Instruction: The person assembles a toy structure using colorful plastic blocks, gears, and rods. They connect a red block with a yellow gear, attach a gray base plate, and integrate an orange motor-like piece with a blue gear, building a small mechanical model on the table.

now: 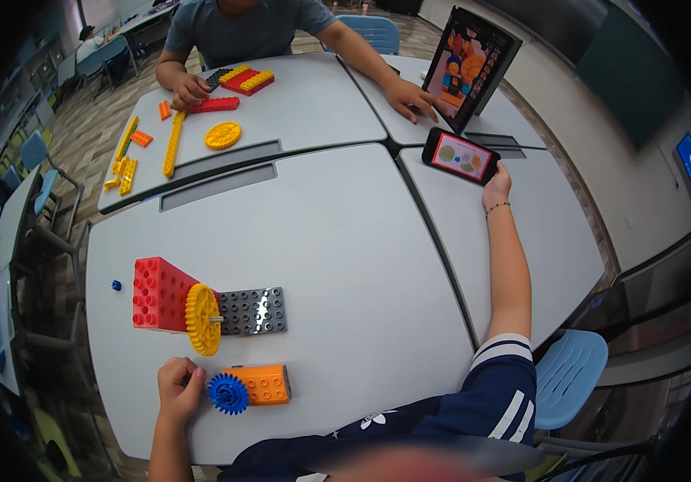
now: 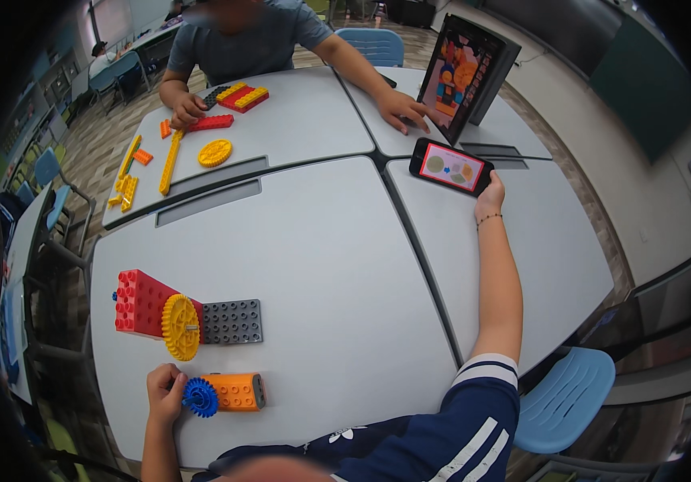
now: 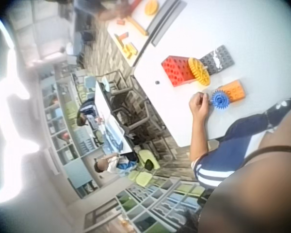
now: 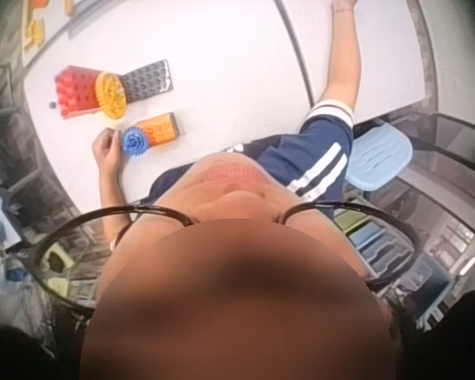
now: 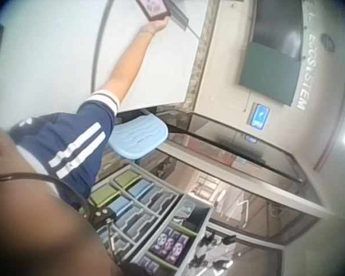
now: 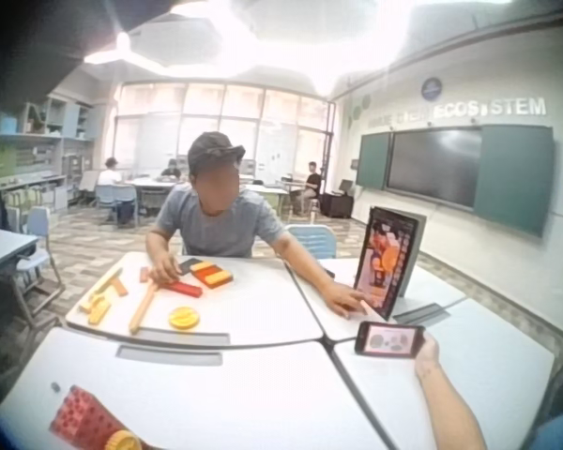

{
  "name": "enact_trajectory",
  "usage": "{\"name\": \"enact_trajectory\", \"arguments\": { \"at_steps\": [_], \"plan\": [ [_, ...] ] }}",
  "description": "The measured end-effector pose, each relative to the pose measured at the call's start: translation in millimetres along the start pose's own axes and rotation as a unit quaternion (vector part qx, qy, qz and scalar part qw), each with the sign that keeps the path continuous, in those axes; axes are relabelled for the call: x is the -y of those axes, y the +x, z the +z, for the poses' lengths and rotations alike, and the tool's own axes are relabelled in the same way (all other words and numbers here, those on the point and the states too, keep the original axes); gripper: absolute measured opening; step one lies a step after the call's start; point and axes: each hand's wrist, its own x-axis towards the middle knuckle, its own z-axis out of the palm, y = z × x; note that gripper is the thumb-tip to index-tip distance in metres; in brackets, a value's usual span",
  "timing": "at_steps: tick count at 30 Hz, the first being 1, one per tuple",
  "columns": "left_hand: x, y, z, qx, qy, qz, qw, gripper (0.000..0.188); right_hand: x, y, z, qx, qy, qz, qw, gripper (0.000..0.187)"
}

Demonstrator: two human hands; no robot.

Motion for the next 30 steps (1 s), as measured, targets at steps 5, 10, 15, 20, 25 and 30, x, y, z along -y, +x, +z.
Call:
{"name": "enact_trajectory", "arguments": {
  "at_steps": [5,10,15,20,25,30],
  "plan": [
    [0.9,0.2,0.2,0.001,0.0,0.002,1.0,0.022,0.0,0.0,1.6,-0.009,-0.004,-0.002,1.0,0.024],
    [1.5,-0.1,0.0,0.001,0.002,0.006,1.0,0.021,0.5,0.4,0.4,0.001,0.003,0.004,1.0,0.025],
    [2.7,1.1,0.8,0.003,-0.005,0.007,1.0,0.023,-0.5,4.2,-0.6,0.004,0.008,0.002,1.0,0.025],
    [2.5,-0.6,0.1,0.002,-0.006,-0.007,1.0,0.024,-3.3,7.8,-5.4,-0.001,-0.01,0.012,1.0,0.026],
    [2.7,0.0,-0.5,0.003,-0.004,-0.007,1.0,0.024,-5.7,9.9,-4.8,-0.001,0.0,0.001,1.0,0.027],
    [3.8,-0.3,0.8,-0.004,-0.01,-0.013,1.0,0.024,-6.3,9.1,-6.1,0.016,0.002,-0.002,1.0,0.03]
  ]
}}
